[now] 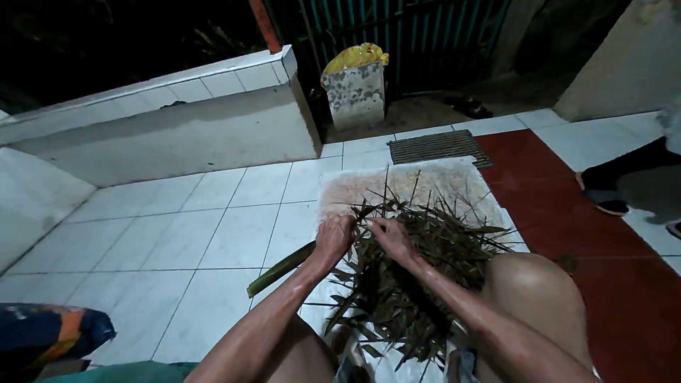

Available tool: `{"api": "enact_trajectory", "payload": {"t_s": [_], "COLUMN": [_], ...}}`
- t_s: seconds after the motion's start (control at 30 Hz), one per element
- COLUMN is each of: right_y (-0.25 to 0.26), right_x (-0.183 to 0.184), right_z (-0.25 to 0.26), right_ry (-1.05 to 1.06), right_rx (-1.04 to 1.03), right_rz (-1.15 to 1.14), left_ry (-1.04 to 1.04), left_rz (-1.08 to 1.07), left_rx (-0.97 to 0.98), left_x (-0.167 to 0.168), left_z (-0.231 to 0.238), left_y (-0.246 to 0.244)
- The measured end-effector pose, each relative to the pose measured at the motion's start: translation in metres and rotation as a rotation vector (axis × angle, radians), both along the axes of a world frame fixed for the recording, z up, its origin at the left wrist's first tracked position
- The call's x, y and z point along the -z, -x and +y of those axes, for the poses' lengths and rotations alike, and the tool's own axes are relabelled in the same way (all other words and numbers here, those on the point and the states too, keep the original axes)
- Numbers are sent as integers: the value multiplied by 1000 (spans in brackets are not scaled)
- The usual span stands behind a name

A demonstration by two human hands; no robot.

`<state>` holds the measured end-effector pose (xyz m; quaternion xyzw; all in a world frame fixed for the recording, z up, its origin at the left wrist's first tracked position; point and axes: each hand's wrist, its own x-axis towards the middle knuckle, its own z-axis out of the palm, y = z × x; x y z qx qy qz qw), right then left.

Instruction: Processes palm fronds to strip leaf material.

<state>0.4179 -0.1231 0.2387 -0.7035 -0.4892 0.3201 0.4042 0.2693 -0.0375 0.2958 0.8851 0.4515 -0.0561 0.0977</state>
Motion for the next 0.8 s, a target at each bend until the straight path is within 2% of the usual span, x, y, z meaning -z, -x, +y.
{"api": "enact_trajectory", "payload": {"t_s": [0.8], "right_y": [-27], "right_x": [28], "right_z": [-10], "right_ry": [99], "right_rx": [100], "right_rz": [-117], "left_ry": [50], "left_rz": [-32], "left_rx": [34], "left_x": [2], "left_z": [-3], "left_y": [11]}}
